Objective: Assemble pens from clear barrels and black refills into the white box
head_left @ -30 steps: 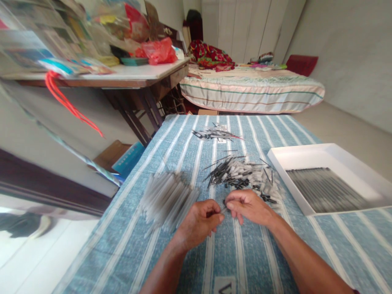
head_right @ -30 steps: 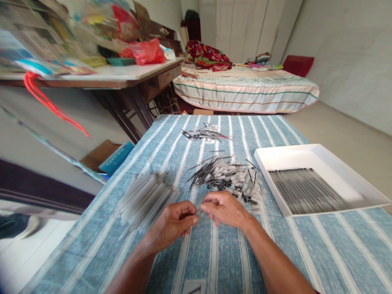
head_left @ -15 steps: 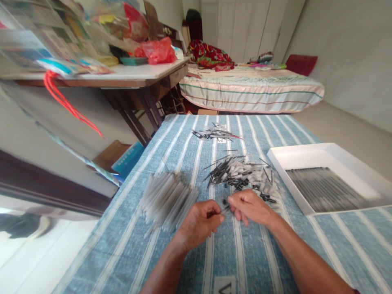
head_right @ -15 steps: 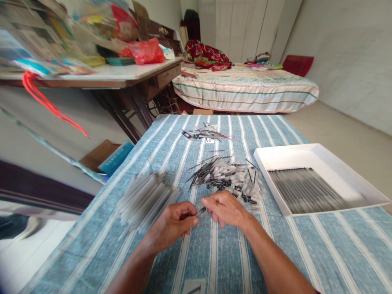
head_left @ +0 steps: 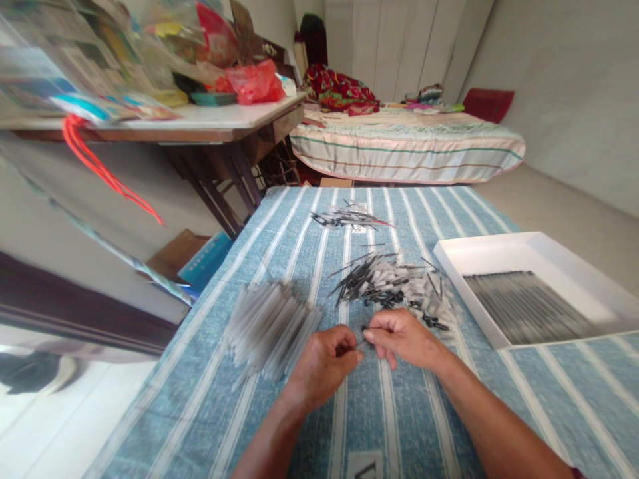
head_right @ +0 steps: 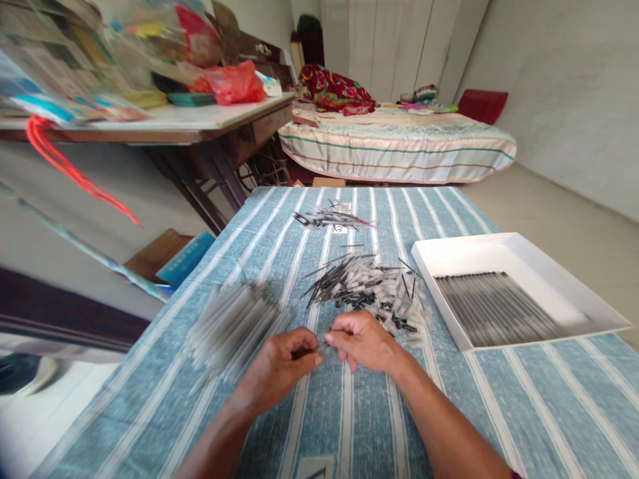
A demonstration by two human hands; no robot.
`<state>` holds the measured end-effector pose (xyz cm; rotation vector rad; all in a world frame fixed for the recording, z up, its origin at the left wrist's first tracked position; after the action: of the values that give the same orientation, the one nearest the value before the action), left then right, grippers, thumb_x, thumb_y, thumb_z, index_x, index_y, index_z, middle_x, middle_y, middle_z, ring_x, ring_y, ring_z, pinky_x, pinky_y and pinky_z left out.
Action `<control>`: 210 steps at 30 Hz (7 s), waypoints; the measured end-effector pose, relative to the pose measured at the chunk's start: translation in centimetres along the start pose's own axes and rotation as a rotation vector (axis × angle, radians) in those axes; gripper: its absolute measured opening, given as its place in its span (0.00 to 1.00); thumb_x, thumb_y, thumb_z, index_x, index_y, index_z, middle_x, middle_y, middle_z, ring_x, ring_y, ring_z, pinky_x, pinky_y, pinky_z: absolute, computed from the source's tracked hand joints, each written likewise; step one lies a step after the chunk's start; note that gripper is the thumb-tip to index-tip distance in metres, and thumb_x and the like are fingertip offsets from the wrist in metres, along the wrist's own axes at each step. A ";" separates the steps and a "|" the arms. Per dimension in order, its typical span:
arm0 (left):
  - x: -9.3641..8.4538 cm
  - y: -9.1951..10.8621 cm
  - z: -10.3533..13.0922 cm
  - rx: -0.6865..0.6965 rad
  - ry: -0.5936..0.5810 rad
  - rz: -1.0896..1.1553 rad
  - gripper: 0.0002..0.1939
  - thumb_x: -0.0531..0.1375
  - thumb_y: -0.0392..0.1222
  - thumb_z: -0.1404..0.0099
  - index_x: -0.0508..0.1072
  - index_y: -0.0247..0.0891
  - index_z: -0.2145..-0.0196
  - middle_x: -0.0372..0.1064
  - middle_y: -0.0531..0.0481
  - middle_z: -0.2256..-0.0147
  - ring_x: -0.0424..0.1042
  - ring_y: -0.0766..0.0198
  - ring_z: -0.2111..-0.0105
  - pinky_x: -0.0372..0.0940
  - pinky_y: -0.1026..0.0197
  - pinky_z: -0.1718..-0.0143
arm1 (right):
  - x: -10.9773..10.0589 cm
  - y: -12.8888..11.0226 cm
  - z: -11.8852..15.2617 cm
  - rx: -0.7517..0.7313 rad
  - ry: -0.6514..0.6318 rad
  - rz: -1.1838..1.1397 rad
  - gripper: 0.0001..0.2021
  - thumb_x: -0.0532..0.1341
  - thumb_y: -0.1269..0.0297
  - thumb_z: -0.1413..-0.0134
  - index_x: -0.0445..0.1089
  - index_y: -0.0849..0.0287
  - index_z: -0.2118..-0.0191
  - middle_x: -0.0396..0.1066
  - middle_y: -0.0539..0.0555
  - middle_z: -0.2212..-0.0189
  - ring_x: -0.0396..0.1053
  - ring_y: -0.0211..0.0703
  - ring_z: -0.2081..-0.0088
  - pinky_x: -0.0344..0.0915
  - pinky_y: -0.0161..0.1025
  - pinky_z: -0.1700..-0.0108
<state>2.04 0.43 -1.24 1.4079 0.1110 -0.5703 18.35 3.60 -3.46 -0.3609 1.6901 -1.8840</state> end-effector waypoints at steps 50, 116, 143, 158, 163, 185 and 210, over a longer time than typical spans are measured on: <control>-0.9 0.0 -0.3 0.014 0.193 -0.292 0.10 0.53 0.43 0.41 0.63 0.39 0.79 0.53 0.58 0.82 0.56 0.67 0.80 0.50 0.64 0.77 | -4.0 0.0 0.2 0.144 0.333 1.006 0.08 0.55 0.66 0.48 0.71 0.55 0.65 0.73 0.51 0.73 0.70 0.41 0.68 0.53 0.33 0.68; -2.3 0.0 -0.1 -0.025 0.501 0.919 0.07 0.64 0.37 0.50 0.68 0.37 0.74 0.74 0.51 0.72 0.74 0.60 0.71 0.68 0.58 0.68 | 3.3 -1.0 0.4 0.015 0.027 -0.022 0.04 0.54 0.68 0.51 0.60 0.59 0.74 0.62 0.43 0.83 0.60 0.29 0.87 0.54 0.26 0.85; -2.8 -0.2 -0.4 -0.056 0.491 0.820 0.09 0.66 0.38 0.52 0.69 0.35 0.73 0.76 0.49 0.73 0.75 0.59 0.72 0.69 0.60 0.72 | 3.1 -1.3 -0.1 -0.180 0.120 0.184 0.07 0.54 0.67 0.48 0.61 0.59 0.76 0.60 0.43 0.85 0.61 0.30 0.85 0.53 0.26 0.82; -1.0 0.2 -1.0 -0.093 0.313 0.766 0.10 0.68 0.41 0.54 0.73 0.36 0.74 0.76 0.51 0.72 0.73 0.60 0.69 0.71 0.61 0.68 | 1.8 -3.6 0.9 -0.396 0.379 0.776 0.06 0.57 0.67 0.52 0.65 0.58 0.78 0.68 0.47 0.78 0.65 0.33 0.75 0.55 0.29 0.72; -0.2 0.7 -0.9 -0.113 0.237 0.668 0.14 0.67 0.46 0.53 0.74 0.35 0.70 0.76 0.48 0.69 0.74 0.55 0.67 0.71 0.59 0.68 | 0.3 -3.9 2.4 -0.362 0.401 0.855 0.07 0.56 0.69 0.54 0.66 0.58 0.79 0.68 0.47 0.80 0.64 0.34 0.77 0.54 0.30 0.73; -0.2 0.0 -1.8 -0.206 0.263 0.268 0.12 0.62 0.46 0.53 0.71 0.37 0.72 0.75 0.50 0.76 0.74 0.58 0.75 0.68 0.62 0.75 | -16.1 2.1 8.6 0.567 0.713 1.005 0.09 0.56 0.63 0.53 0.74 0.57 0.73 0.73 0.52 0.76 0.68 0.40 0.72 0.51 0.33 0.74; 0.1 -0.4 -1.8 -0.195 0.241 0.220 0.10 0.63 0.46 0.53 0.72 0.39 0.73 0.73 0.52 0.78 0.74 0.58 0.76 0.66 0.62 0.74 | -16.2 2.2 8.9 0.557 0.663 1.030 0.14 0.54 0.59 0.47 0.74 0.57 0.75 0.74 0.52 0.75 0.69 0.39 0.70 0.54 0.32 0.71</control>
<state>2.41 2.07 -1.93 1.2734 0.1964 -0.2005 36.73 5.66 -1.31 1.2313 1.1781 -1.5641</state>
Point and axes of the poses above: each hand's wrist, its own z-axis away from the middle knuckle, its own x-axis out of the palm, y = z × x, the point moved 2 cm from there along -z, towards the middle knuckle
